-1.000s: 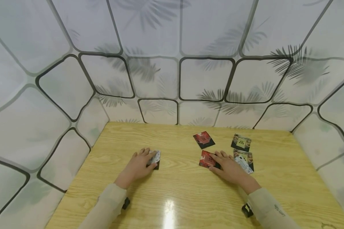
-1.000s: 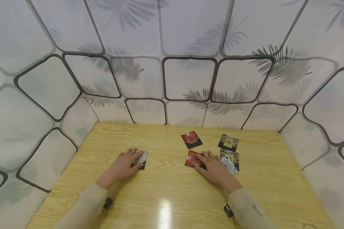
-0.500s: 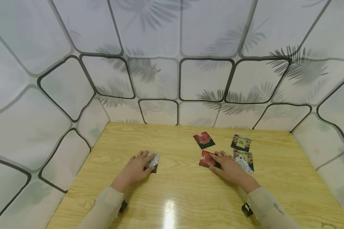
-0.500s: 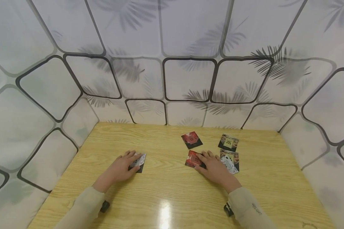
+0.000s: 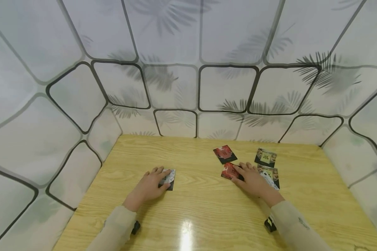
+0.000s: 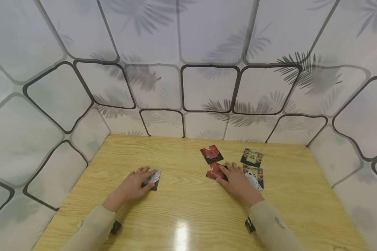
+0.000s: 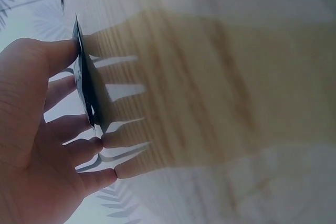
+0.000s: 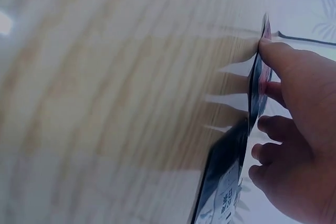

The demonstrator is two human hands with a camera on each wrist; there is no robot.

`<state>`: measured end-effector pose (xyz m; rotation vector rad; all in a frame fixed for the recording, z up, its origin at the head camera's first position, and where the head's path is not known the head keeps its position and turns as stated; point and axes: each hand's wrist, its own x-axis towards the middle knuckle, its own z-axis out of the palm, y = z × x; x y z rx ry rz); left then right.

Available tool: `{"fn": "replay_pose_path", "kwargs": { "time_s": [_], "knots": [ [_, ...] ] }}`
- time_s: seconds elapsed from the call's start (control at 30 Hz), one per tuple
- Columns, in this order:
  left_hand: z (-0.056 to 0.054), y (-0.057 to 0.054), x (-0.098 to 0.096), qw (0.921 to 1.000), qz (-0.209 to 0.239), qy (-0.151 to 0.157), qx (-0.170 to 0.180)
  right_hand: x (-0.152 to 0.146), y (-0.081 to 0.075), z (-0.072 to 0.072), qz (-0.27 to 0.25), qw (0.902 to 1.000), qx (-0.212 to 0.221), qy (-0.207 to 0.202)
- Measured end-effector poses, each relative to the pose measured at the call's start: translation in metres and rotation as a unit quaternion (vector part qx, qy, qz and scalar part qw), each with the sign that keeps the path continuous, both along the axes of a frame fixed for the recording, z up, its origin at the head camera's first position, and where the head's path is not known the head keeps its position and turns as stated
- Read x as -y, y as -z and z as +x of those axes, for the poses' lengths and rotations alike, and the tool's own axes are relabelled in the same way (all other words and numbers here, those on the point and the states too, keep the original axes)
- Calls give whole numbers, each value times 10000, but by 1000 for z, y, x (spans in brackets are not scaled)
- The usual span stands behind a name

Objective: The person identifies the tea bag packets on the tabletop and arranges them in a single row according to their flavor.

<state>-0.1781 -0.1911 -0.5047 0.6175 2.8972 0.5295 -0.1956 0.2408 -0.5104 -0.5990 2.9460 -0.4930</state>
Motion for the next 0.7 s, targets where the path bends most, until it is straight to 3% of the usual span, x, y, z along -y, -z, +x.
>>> {"fn": "replay_pose_path", "kwargs": {
  "time_s": [0.27, 0.43, 0.7],
  "knots": [
    [1, 1, -1, 10000, -37, -24, -47, -13, -5, -1, -67, 9997, -15, 223],
    [1, 0, -1, 9999, -107, -59, -17, -33, -12, 8, -211, 9991, 15, 356],
    [2, -2, -2, 10000, -85, -46, 2, -65, -10, 28, -108, 9989, -285, 354]
  ]
}}
